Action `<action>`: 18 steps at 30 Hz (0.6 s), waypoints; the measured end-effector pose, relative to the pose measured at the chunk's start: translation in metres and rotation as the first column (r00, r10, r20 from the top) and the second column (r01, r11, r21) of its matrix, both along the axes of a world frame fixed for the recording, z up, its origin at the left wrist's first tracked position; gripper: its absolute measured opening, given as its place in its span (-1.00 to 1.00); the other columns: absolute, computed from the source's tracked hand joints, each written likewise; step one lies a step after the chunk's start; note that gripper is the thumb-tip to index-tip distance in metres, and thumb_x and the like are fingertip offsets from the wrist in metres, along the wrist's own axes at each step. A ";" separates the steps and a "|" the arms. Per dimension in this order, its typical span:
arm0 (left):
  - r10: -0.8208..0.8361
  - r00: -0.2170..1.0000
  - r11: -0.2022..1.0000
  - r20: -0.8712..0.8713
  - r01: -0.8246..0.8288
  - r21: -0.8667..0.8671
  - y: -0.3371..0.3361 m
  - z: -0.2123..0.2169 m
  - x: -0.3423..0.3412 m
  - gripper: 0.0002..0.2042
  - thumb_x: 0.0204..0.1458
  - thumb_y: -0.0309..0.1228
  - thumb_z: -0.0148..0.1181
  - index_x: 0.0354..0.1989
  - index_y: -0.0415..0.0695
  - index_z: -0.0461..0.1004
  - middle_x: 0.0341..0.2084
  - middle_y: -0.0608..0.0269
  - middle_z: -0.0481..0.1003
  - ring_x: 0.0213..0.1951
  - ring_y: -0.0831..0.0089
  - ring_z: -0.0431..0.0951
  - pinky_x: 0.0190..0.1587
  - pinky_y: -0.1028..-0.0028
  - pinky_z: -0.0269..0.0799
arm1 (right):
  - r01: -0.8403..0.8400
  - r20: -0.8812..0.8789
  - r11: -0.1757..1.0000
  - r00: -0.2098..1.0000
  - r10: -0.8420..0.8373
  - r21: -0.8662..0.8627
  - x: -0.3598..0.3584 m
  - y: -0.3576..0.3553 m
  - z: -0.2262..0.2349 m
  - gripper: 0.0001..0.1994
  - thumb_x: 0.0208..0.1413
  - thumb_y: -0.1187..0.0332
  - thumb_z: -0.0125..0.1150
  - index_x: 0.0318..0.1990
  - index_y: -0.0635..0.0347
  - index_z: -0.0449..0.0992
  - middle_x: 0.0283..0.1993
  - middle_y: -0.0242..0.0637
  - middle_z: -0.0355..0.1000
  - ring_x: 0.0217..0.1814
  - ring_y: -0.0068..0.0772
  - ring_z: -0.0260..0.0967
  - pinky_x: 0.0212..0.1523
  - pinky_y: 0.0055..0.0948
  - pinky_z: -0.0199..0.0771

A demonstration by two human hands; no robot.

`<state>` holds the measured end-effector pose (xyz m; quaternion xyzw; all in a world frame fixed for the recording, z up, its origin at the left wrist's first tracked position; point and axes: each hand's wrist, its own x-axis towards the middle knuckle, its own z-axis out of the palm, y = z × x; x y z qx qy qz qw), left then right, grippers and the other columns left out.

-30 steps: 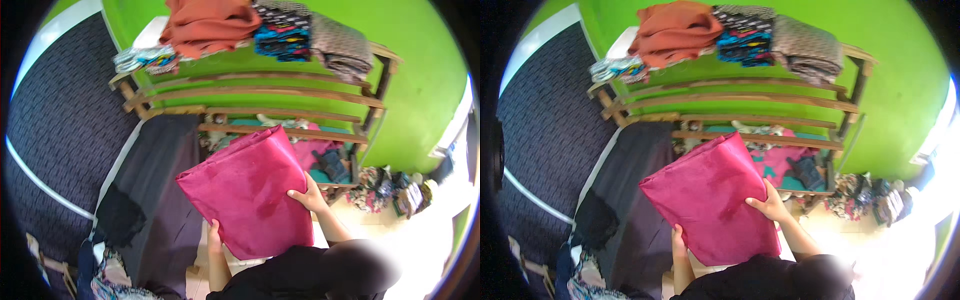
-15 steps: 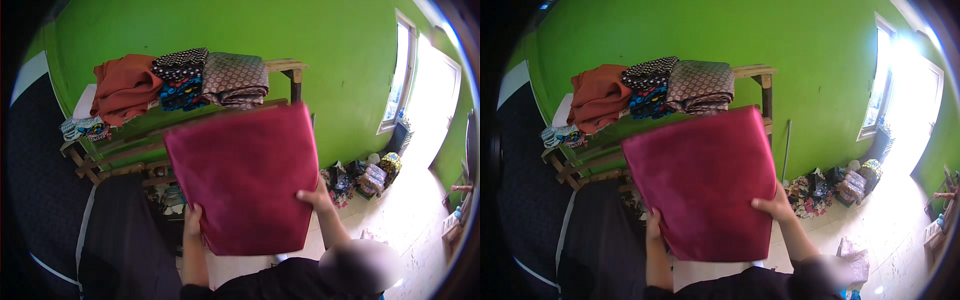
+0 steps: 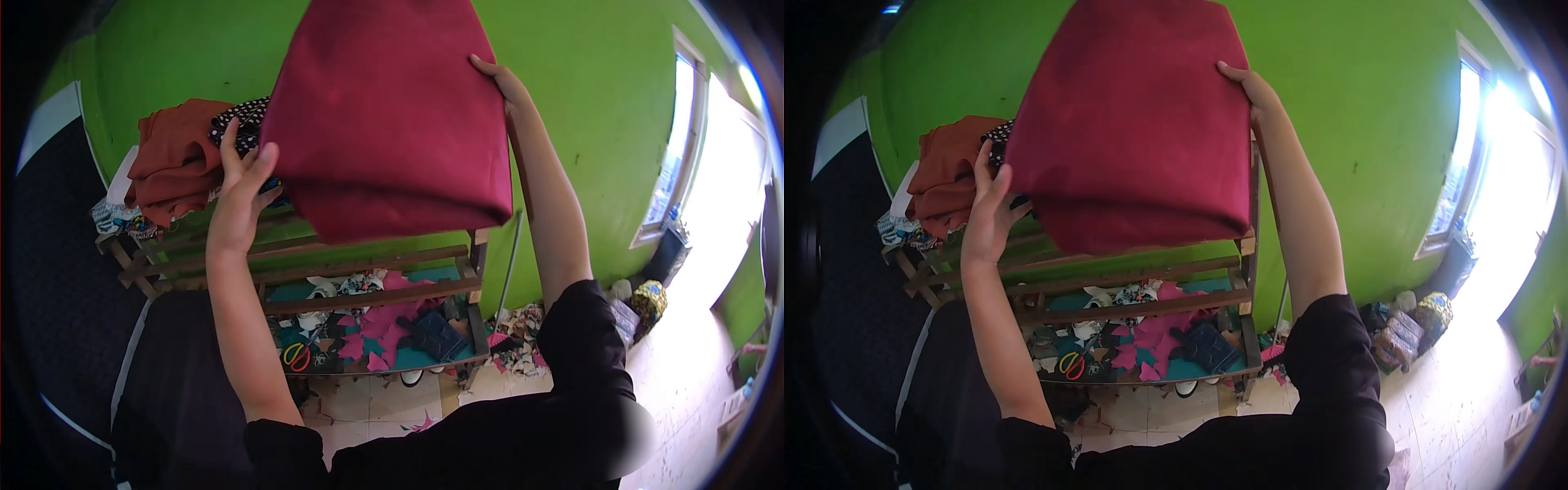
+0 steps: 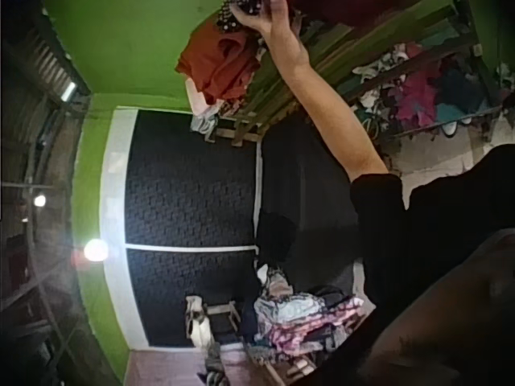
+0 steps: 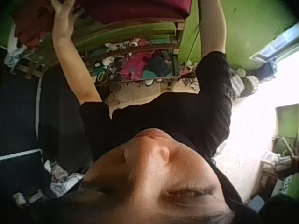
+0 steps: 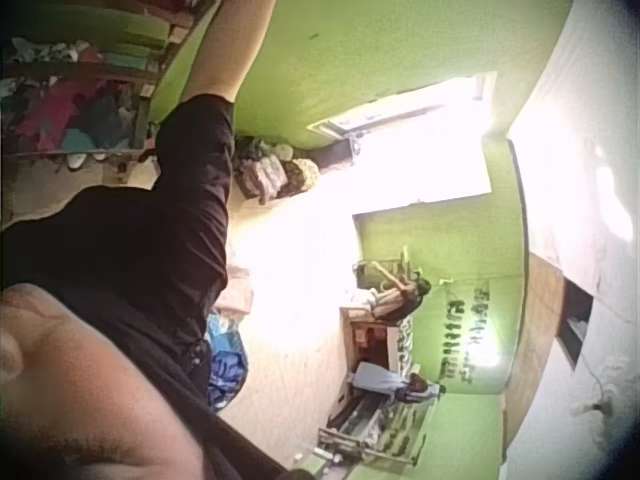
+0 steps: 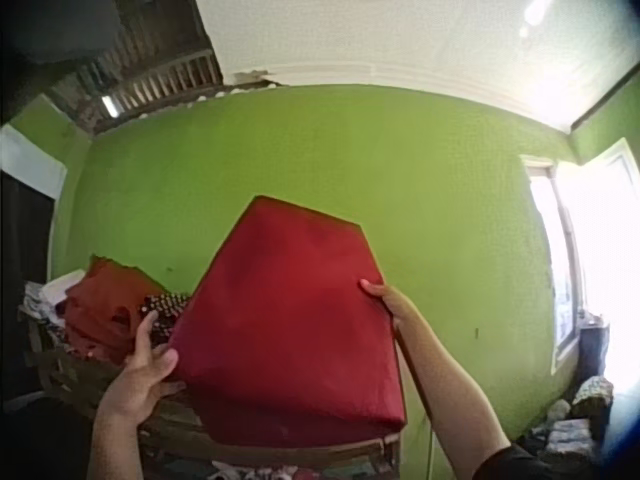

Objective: The person is folding different pieces of fabric, including pink fabric and black lace, and placing them on a shelf.

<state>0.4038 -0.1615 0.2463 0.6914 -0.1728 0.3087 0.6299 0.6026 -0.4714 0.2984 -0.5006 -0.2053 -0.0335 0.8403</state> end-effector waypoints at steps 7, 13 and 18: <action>0.469 0.875 0.768 0.122 -0.472 0.433 -0.027 -0.056 0.104 -0.34 0.01 0.04 0.02 0.27 0.22 -0.07 0.23 -0.16 -0.16 0.27 -0.06 -0.16 0.20 -0.12 -0.33 | 0.615 0.521 0.269 0.779 -0.348 -0.741 0.127 0.035 -0.042 -0.32 -0.03 -0.05 0.15 0.20 0.10 0.17 0.17 0.09 0.16 0.23 -0.11 0.13 0.15 -0.24 0.23; 0.616 0.752 0.664 0.233 -0.656 0.358 -0.042 -0.077 0.113 -0.39 0.05 0.03 -0.03 0.26 0.21 -0.02 0.22 -0.05 -0.09 0.26 0.05 -0.09 0.15 -0.22 -0.49 | 0.644 0.788 0.555 0.615 0.033 -0.527 0.048 0.055 -0.004 -0.36 0.05 -0.19 -0.12 0.22 -0.06 0.15 0.22 -0.07 0.15 0.30 -0.11 0.04 0.23 0.09 -0.06; 0.682 0.661 0.589 0.314 -0.750 0.299 -0.052 -0.078 0.123 -0.46 0.07 0.01 -0.05 0.22 0.17 0.07 0.21 -0.09 -0.08 0.27 0.01 -0.11 0.12 -0.28 -0.46 | 0.751 0.893 0.516 0.445 0.065 -0.412 0.018 0.076 -0.022 -0.37 0.07 -0.26 -0.26 0.26 -0.25 0.08 0.31 -0.15 0.01 0.37 -0.09 -0.11 0.27 0.16 -0.26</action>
